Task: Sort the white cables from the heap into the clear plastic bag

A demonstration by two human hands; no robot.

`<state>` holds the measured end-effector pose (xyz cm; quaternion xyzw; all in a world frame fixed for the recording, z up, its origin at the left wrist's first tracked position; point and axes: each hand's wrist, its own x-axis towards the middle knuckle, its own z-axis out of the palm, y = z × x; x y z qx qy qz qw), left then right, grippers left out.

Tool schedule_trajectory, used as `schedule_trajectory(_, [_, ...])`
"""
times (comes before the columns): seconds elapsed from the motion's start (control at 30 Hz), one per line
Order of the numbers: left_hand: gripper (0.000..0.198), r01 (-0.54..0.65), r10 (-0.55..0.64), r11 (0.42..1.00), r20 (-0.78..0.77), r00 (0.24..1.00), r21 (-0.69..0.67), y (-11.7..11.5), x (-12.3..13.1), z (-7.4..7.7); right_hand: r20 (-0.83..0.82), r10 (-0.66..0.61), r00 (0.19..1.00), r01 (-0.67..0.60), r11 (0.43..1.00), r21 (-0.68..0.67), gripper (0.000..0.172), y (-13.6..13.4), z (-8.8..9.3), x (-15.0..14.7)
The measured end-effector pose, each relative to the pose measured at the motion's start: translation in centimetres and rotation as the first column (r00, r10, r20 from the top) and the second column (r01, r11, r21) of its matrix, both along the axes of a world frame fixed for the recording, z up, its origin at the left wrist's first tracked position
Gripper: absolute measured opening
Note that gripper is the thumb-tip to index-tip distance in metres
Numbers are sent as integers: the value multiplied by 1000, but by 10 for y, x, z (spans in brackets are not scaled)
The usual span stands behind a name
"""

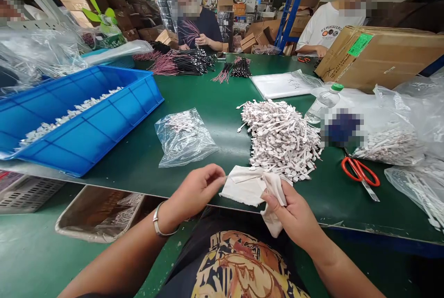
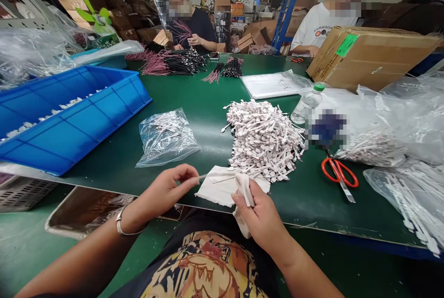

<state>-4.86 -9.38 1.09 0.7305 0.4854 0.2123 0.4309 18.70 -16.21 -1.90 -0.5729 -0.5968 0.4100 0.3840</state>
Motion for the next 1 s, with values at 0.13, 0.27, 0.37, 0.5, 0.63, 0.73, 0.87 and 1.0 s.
schedule_trajectory(0.13, [21, -267, 359, 890, -206, 910, 370, 5, -26, -4, 5, -91, 996, 91, 996, 10, 36, -4, 0, 3])
schedule_trajectory(0.27, [25, -264, 367, 896, -258, 894, 358, 1, -40, -11, 29, -145, 989, 144, 989, 37, 35, -11, 0, 6])
schedule_trajectory(0.37, [36, -189, 272, 942, -299, 915, 279, -5, -41, -15, 94, -149, 984, 143, 987, 68, 32, -16, -1, 15])
schedule_trajectory(0.5, [37, -41, 238, 918, -465, 853, 394, -6, -34, -14, 242, -228, 943, 194, 968, 157, 35, -21, -2, 42])
schedule_trajectory(0.63, [37, 138, 301, 841, -664, 684, 523, 13, -21, -10, 438, -442, 783, 313, 888, 336, 40, -24, -6, 81])
schedule_trajectory(0.73, [36, 196, 355, 829, -765, 538, 523, 36, -14, -13, 594, -575, 562, 263, 806, 531, 47, -21, -13, 113])
schedule_trajectory(0.87, [30, 167, 402, 830, -778, 482, 533, 66, -10, -21, 760, -558, 334, 91, 821, 563, 46, -6, -26, 156])
schedule_trajectory(1.0, [27, 111, 435, 842, -785, 441, 529, 90, -11, -27, 829, -399, 391, -89, 880, 466, 41, 9, -39, 181])
